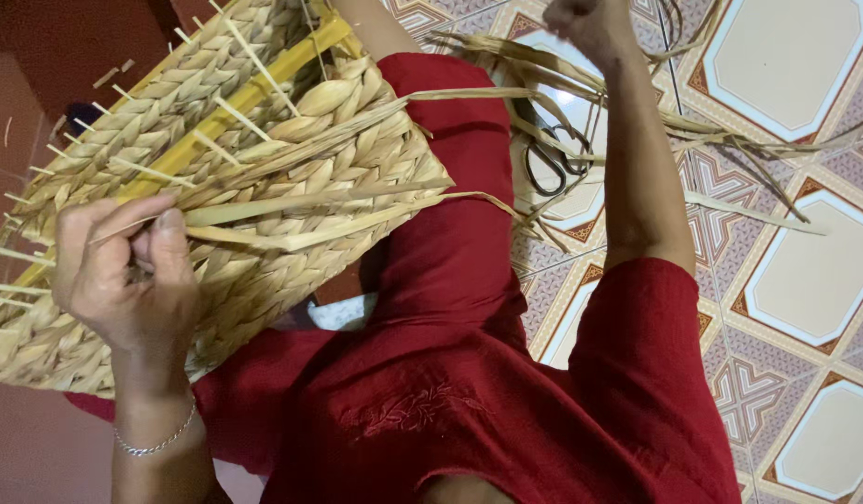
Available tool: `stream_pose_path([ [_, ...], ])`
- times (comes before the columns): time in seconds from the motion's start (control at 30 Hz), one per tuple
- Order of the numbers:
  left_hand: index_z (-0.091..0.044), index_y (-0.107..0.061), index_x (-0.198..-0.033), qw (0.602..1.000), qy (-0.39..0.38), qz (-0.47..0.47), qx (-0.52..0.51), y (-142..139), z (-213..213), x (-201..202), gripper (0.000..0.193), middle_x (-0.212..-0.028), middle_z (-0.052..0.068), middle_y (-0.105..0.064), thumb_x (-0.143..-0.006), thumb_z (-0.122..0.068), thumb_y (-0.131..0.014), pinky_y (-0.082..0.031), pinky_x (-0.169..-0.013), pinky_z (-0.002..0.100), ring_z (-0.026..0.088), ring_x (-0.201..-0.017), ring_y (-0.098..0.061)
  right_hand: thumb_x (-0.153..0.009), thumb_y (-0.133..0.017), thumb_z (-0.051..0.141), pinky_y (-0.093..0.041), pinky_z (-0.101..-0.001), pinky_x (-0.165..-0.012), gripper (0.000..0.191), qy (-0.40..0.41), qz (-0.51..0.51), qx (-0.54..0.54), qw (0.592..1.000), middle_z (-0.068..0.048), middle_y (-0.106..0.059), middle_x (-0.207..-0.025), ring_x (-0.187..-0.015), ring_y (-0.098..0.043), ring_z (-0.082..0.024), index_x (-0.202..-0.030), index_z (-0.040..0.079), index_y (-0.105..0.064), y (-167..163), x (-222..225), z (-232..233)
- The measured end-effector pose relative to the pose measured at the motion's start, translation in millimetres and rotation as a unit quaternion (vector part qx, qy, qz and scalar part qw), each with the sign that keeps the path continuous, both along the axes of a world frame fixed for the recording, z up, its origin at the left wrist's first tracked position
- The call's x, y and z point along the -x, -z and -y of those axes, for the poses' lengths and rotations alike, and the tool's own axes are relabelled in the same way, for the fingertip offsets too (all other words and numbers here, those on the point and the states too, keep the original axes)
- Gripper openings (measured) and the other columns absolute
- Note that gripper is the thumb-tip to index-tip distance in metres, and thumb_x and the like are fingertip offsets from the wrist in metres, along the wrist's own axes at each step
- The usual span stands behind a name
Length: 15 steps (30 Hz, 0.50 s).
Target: The person sits on the floor weaving dried palm/water hyacinth strands around the rim of a woven basket, threading and tightening the strands over a bamboo strip frame and pulling new strands from a pile beside them to continue the rim weave.
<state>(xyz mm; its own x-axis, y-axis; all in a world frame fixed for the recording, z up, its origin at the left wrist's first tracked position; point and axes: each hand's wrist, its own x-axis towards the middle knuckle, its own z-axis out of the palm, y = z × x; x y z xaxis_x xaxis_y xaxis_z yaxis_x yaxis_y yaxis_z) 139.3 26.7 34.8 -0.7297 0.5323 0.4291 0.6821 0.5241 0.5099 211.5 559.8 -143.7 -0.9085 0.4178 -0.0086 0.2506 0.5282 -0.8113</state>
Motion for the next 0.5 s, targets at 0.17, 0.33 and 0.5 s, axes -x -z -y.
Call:
stream_pose_path([
  [0.17,0.004,-0.073,-0.117,1.000,-0.009,0.006,0.003,1.3,1.6,-1.4,0.013,-0.108,0.009,-0.060,-0.110,0.014,-0.075,-0.042,-0.060,0.019,0.007,-0.076,-0.051,-0.082,-0.089,0.025,-0.056,-0.0453,-0.069,0.017,-0.013,0.087,-0.349,0.933,-0.015,-0.072,-0.080,-0.072,-0.068,-0.034,-0.086,0.010,-0.082,15.2,-27.0,27.6],
  [0.33,0.003,-0.073,-0.118,1.000,-0.007,0.008,0.006,-2.3,-1.9,0.5,0.012,-0.108,0.009,-0.061,-0.110,0.013,-0.075,-0.044,-0.061,0.019,0.005,-0.074,-0.052,-0.086,-0.086,0.030,-0.056,-0.0376,-0.066,0.018,0.022,0.017,-0.468,0.883,-0.005,-0.069,-0.093,-0.088,-0.066,-0.027,-0.085,0.013,-0.080,19.1,-26.9,44.3],
  [0.5,0.004,-0.073,-0.116,0.999,-0.001,0.015,-0.030,2.0,-8.9,6.1,0.014,-0.110,0.012,-0.063,-0.105,0.012,-0.074,-0.043,-0.057,0.020,0.007,-0.068,-0.052,-0.088,-0.088,0.024,-0.054,-0.0413,-0.068,0.019,-0.011,-0.048,-0.457,0.888,-0.010,-0.067,-0.092,-0.089,-0.062,-0.028,-0.092,0.011,-0.075,29.6,-27.6,34.9],
])
